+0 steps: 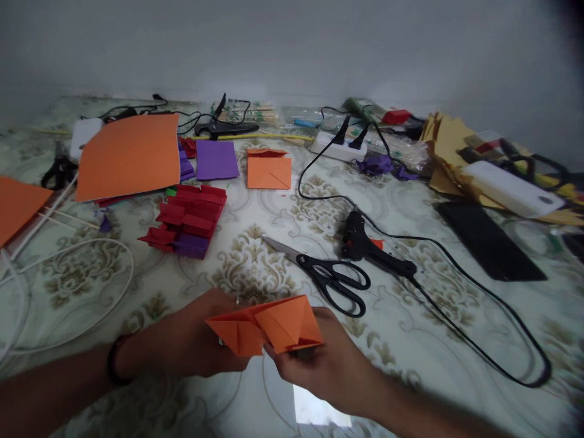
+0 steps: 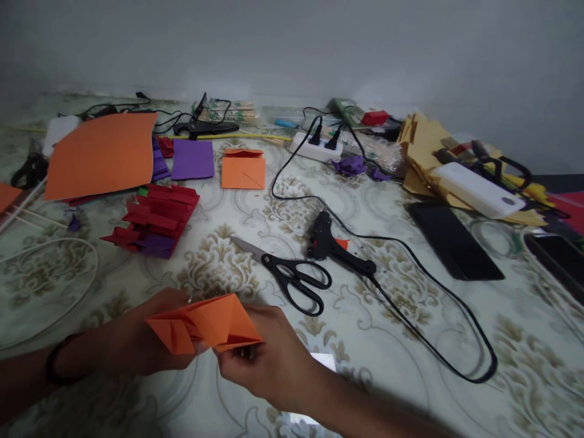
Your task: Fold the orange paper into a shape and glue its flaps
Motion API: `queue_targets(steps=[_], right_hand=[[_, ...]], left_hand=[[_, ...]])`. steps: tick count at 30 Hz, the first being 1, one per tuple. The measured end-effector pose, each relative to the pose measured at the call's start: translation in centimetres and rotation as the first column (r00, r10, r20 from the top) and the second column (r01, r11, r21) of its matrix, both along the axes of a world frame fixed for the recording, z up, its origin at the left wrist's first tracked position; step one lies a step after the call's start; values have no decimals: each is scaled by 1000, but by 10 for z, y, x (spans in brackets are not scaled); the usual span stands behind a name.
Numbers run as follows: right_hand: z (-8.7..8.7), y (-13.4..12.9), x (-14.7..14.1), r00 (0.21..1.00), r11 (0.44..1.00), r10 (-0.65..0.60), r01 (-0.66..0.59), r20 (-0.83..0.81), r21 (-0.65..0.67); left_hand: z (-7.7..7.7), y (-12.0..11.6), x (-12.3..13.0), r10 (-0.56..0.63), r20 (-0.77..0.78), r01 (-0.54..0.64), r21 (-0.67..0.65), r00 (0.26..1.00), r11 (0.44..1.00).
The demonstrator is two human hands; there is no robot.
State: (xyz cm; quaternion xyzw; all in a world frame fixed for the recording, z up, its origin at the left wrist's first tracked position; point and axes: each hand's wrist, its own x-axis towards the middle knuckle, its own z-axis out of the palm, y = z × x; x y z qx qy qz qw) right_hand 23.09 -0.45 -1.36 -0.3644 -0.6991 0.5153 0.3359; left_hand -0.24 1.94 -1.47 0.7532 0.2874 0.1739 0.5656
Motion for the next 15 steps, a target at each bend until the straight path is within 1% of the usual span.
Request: queue_targets(steps=[3, 5, 7, 9, 11, 13, 15], right_hand=[[0, -2, 0, 1000, 1000, 1, -1, 0, -30], [1, -2, 0, 1000, 998, 6, -6, -9, -62], [2, -3, 0, 1000, 998, 14, -15, -5, -68], [2, -2, 0, 1000, 999, 18, -18, 9, -46], [0, -2, 1, 1000, 1000, 18, -18, 25, -23], [-1, -2, 1, 1000, 1000, 2, -2, 29, 0], [-2, -3, 1, 1000, 1000, -8, 8, 12, 16]], left_hand=[[8, 2, 5, 32, -21, -31, 56, 999, 998], [11, 2, 7, 51, -36, -48, 77, 998, 996], [9, 2, 7, 56, -42, -54, 48, 998, 997], [5, 2, 6, 46, -31, -45, 16, 998, 999], [3, 2, 5, 24, -17, -24, 12, 1000, 1000], [3, 2, 4, 18, -6, -18, 7, 1000, 1000], [8, 3, 5, 36, -2, -36, -20, 999, 999]])
